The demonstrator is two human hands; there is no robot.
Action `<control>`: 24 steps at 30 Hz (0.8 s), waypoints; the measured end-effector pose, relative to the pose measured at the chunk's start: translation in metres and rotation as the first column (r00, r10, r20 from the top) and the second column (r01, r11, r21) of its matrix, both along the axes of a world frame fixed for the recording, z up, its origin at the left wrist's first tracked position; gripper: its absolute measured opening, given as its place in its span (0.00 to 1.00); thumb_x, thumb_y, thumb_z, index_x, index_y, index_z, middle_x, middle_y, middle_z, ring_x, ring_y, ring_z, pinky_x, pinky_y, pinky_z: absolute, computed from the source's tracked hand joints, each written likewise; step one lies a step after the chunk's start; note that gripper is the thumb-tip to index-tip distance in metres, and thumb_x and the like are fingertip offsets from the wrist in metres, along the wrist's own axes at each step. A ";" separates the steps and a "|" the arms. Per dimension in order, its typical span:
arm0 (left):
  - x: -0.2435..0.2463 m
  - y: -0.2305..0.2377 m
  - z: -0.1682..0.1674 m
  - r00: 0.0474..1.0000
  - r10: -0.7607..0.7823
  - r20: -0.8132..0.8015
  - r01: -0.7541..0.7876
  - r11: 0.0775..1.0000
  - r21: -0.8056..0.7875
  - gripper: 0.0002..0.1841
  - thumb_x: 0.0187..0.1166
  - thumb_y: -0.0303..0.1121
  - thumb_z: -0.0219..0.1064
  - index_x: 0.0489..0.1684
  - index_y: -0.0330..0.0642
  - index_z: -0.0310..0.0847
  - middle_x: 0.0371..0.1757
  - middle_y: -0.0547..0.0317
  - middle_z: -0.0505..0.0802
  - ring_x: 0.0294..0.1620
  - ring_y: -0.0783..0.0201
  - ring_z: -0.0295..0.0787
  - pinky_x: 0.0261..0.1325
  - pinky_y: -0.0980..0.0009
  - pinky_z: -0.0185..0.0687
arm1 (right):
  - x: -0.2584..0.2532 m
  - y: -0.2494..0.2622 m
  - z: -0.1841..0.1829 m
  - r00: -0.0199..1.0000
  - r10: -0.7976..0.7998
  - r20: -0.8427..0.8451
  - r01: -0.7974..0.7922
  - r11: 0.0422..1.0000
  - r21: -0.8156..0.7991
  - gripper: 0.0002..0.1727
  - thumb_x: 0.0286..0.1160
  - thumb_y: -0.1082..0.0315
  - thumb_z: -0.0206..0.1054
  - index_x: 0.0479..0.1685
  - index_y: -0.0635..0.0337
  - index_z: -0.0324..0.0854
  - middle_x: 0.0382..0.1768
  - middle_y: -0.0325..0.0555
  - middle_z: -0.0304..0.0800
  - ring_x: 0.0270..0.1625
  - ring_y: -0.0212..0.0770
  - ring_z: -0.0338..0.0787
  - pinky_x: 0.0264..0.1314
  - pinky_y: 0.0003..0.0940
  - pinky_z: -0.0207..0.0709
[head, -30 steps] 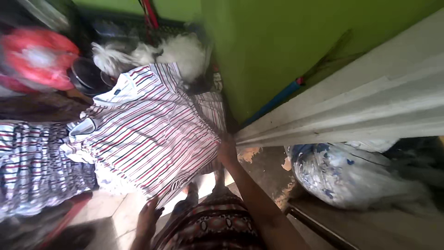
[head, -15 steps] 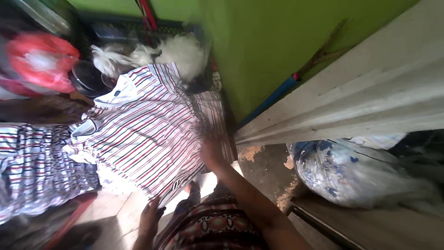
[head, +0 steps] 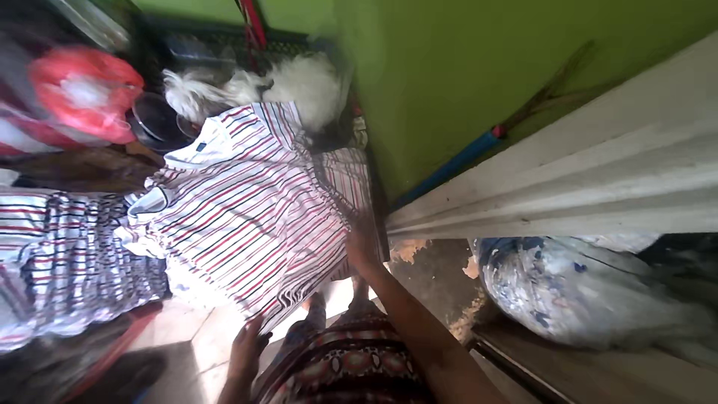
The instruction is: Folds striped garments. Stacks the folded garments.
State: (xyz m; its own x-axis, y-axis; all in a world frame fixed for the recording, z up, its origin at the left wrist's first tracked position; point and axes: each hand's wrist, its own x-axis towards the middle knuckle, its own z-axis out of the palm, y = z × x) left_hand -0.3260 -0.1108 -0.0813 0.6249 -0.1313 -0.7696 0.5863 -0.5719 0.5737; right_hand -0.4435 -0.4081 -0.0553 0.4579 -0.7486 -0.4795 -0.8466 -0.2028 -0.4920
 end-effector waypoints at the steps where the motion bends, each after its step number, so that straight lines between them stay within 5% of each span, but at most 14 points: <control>1: 0.000 0.000 -0.001 1.000 -0.003 0.003 0.003 1.000 -0.002 0.19 0.92 0.38 0.56 0.67 0.29 0.71 0.39 0.55 0.85 0.27 0.73 0.80 0.33 0.76 0.80 | 0.000 -0.003 -0.004 1.000 -0.004 -0.010 0.004 0.998 -0.069 0.24 0.87 0.67 0.58 0.78 0.69 0.74 0.81 0.69 0.70 0.86 0.62 0.68 0.90 0.51 0.58; 11: 0.001 -0.002 -0.002 1.000 0.006 -0.006 -0.006 1.000 -0.004 0.17 0.92 0.37 0.56 0.65 0.30 0.71 0.37 0.56 0.85 0.25 0.73 0.81 0.31 0.77 0.80 | 0.001 -0.012 -0.021 0.999 0.026 -0.026 -0.030 0.980 -0.199 0.21 0.80 0.74 0.61 0.71 0.70 0.81 0.79 0.70 0.72 0.83 0.67 0.69 0.84 0.55 0.63; 15: 0.001 -0.001 -0.002 1.000 -0.008 -0.003 0.008 1.000 0.008 0.18 0.91 0.39 0.57 0.65 0.30 0.72 0.36 0.56 0.85 0.25 0.74 0.80 0.31 0.77 0.79 | 0.019 0.008 0.013 0.990 0.131 0.049 -0.126 0.987 -0.100 0.25 0.82 0.74 0.60 0.78 0.74 0.72 0.79 0.78 0.68 0.82 0.70 0.71 0.85 0.56 0.64; 17: 0.001 -0.003 -0.003 1.000 -0.007 0.000 0.007 1.000 0.008 0.18 0.91 0.39 0.57 0.64 0.30 0.72 0.35 0.57 0.85 0.24 0.74 0.80 0.30 0.78 0.79 | 0.029 0.023 0.036 0.969 0.154 0.194 -0.145 0.987 -0.063 0.22 0.83 0.72 0.60 0.73 0.74 0.77 0.73 0.74 0.76 0.76 0.66 0.78 0.81 0.53 0.70; 20: 0.003 -0.003 0.001 1.000 -0.008 0.003 0.008 1.000 -0.003 0.20 0.92 0.38 0.56 0.68 0.28 0.70 0.40 0.53 0.85 0.28 0.72 0.80 0.34 0.75 0.80 | 0.020 0.030 0.058 0.944 0.001 0.329 -0.031 0.996 0.087 0.23 0.87 0.69 0.59 0.74 0.78 0.73 0.73 0.73 0.77 0.79 0.61 0.78 0.85 0.44 0.67; 24: 0.002 0.000 -0.002 1.000 -0.006 0.008 0.007 1.000 -0.005 0.19 0.92 0.38 0.55 0.67 0.28 0.70 0.40 0.53 0.84 0.28 0.72 0.80 0.34 0.75 0.79 | -0.016 0.006 0.008 0.960 -0.155 0.235 0.132 0.985 0.111 0.29 0.88 0.68 0.58 0.81 0.80 0.64 0.80 0.75 0.69 0.85 0.61 0.70 0.90 0.44 0.59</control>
State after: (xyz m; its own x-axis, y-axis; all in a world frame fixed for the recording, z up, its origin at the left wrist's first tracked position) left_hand -0.3237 -0.1109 -0.0835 0.6305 -0.1390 -0.7636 0.5778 -0.5729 0.5813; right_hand -0.4599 -0.4023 -0.0471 0.4600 -0.7721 -0.4384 -0.7171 -0.0319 -0.6962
